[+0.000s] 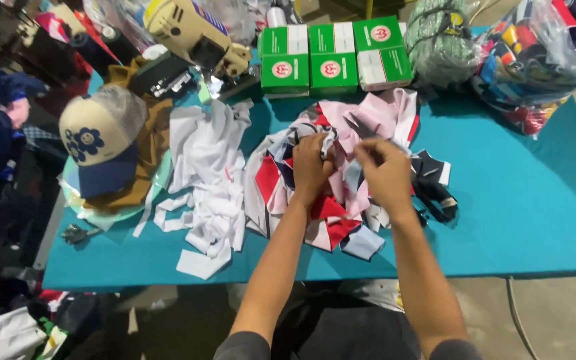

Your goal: Trimming and cutting small fabric scraps using scissors on a work table

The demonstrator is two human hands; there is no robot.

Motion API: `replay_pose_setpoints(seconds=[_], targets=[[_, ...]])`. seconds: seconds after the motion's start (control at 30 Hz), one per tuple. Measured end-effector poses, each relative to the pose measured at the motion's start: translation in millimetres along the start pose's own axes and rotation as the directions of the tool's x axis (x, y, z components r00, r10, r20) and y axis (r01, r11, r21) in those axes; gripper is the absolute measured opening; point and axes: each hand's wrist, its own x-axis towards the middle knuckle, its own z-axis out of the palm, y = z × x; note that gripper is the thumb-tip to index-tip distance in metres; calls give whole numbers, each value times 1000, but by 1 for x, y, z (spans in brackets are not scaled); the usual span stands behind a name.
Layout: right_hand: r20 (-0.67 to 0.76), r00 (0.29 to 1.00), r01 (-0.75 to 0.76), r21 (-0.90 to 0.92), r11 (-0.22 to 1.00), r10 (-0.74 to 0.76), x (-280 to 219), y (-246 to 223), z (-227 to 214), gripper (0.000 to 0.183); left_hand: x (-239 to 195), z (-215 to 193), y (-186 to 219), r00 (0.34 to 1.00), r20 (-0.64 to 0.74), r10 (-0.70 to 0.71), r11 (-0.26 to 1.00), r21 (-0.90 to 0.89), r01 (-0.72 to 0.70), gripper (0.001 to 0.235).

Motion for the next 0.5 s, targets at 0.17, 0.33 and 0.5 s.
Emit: replay_pose_setpoints(seconds=[0.17,0.33,0.5], targets=[[-41,999,46,506,861,-29,31,-22,-26,6,11,-21,30,965,-263,8,985,-167,-53,41],[-24,981,146,741,656,-192,49,-86,-68,10,8,-50,60,955,-296,37,908,-389,-156,48],[26,892,172,904,392,-451,52,-120,-87,18,4,-48,56,965,-174,194,864,-437,-252,75]])
